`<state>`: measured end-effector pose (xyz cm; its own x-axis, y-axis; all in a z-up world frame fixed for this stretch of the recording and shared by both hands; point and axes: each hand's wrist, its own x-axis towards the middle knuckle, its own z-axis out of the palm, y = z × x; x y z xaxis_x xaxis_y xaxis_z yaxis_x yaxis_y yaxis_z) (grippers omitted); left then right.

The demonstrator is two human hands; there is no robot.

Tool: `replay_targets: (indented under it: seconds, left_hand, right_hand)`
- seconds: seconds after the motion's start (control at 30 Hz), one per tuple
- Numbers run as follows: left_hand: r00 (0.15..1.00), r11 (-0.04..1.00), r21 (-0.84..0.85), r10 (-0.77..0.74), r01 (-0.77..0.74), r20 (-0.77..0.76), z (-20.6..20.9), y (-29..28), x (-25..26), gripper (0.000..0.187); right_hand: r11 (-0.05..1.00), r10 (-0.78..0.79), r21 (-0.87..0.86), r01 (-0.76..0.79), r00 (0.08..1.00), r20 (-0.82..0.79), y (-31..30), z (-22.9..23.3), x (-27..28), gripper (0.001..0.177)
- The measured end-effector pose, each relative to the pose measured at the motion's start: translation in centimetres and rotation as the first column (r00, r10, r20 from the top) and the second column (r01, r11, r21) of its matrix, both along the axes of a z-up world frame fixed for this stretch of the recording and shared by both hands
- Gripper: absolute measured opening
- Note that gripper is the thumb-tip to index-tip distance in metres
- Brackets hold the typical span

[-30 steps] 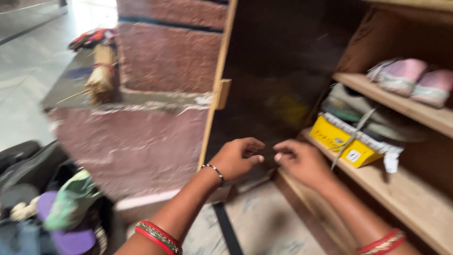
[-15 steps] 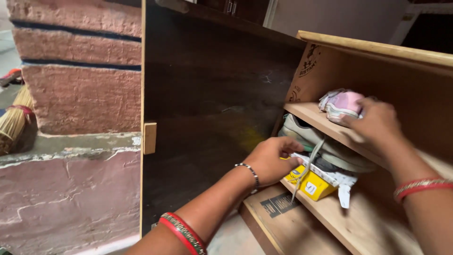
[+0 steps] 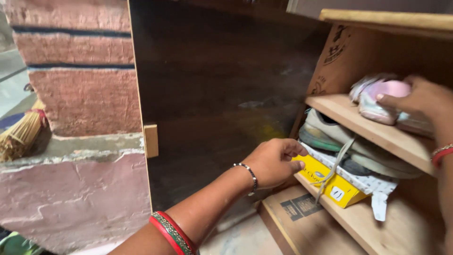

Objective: The person organizes a collection of shoes by picking them up from the floor and placing them into a wooden shoe cabinet. The person handles various types of footwear, including sneakers, sandals, and flip-flops, arranging them on the cabinet shelves.

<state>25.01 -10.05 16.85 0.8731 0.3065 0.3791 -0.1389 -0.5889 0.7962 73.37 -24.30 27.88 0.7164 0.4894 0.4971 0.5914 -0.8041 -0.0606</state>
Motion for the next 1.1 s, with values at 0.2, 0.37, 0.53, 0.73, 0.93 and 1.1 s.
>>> replay_targets:
  seconds: [0.2, 0.37, 0.53, 0.73, 0.93, 1.1]
  left_hand:
    - [1.0, 0.995, -0.102, 0.0, -0.001, -0.015, -2.7, 0.7, -1.6, 0.032]
    - [0.999, 0.987, -0.157, 0.03, -0.037, -0.045, -2.6, -0.2, -3.9, 0.032]
    - [1.0, 0.991, -0.136, 0.009, -0.005, 0.028, -2.1, -0.7, -6.4, 0.032]
    - [0.993, 0.983, -0.185, 0.024, -0.002, 0.115, -2.9, -0.7, -10.3, 0.031]
    - [0.943, 0.935, -0.177, 0.324, -0.308, 0.072, -5.2, 2.5, -16.5, 0.028]
    - [0.861, 0.908, 0.078, 0.417, -0.413, -0.292, -6.6, 7.6, -25.8, 0.037]
  right_hand:
    - [0.969, 0.241, 0.078, -0.232, 0.96, -0.138, -0.3, -0.7, 4.7, 0.091]
    - [0.986, 0.137, -0.111, -0.128, 0.988, 0.075, -1.4, -0.8, 5.5, 0.098]
    - [0.987, 0.157, -0.045, -0.154, 0.986, 0.062, -3.4, -1.5, -4.6, 0.083]
    - [0.962, 0.139, -0.267, -0.061, 0.949, 0.284, -5.1, 0.6, -27.3, 0.069]
    - [0.801, 0.345, -0.535, -0.268, 0.938, 0.046, -3.1, -0.6, -43.7, 0.061]
    - [0.648, 0.446, -0.4, -0.648, 0.749, -0.49, 2.4, -6.1, -54.6, 0.07]
